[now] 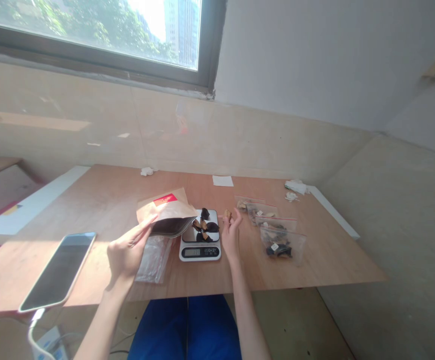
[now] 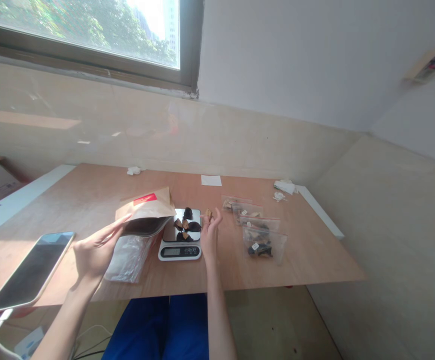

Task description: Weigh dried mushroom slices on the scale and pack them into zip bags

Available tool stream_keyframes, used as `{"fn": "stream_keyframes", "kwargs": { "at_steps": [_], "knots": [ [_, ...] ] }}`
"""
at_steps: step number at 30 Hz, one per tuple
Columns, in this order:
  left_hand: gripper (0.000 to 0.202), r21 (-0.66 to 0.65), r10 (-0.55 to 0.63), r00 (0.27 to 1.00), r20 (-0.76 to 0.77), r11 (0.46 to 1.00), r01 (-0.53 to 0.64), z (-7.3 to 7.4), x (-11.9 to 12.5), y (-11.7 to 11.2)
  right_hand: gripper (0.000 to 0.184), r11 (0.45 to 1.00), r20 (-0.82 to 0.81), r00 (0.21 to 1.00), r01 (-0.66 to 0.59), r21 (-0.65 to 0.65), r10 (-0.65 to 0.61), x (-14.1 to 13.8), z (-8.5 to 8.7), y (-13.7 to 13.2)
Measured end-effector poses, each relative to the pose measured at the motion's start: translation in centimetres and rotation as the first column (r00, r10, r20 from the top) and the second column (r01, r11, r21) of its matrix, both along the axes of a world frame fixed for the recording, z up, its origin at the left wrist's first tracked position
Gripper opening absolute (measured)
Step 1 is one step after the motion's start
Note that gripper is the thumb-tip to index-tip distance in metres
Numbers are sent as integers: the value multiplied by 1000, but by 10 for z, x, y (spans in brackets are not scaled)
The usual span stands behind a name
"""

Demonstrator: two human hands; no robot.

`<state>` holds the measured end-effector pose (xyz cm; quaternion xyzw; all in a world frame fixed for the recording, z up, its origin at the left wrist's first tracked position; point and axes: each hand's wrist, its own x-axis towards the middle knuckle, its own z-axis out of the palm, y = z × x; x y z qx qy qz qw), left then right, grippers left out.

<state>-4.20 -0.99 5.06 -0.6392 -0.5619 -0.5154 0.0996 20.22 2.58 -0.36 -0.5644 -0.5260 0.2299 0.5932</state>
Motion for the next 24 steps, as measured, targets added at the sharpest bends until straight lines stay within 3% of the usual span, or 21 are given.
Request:
{"fn": "stream_keyframes", "kwargs": {
  "at_steps": [5,8,14,20,24],
  "knots": [
    [22,-11,0,1000,22,1000,0,-2,-1,0,14,994,50,993,-108,-6,108,4,-4,-25],
    [21,-23,3,1000,22,1000,-2,-2,-1,0,12,997,220,973,-67,-25,71,6,-2,-34],
    [20,-42,13,1000,25,999,-12,0,0,-1,18,999,549,835,-39,7,29,4,-5,-38],
    [20,-55,2,1000,28,999,0,2,0,-2,33,993,543,833,-113,-21,106,1,-11,-39],
    [23,-67,-9,1000,8,998,10,1,1,-3,42,993,497,860,-118,-22,114,1,-1,-48]
  ]
}}
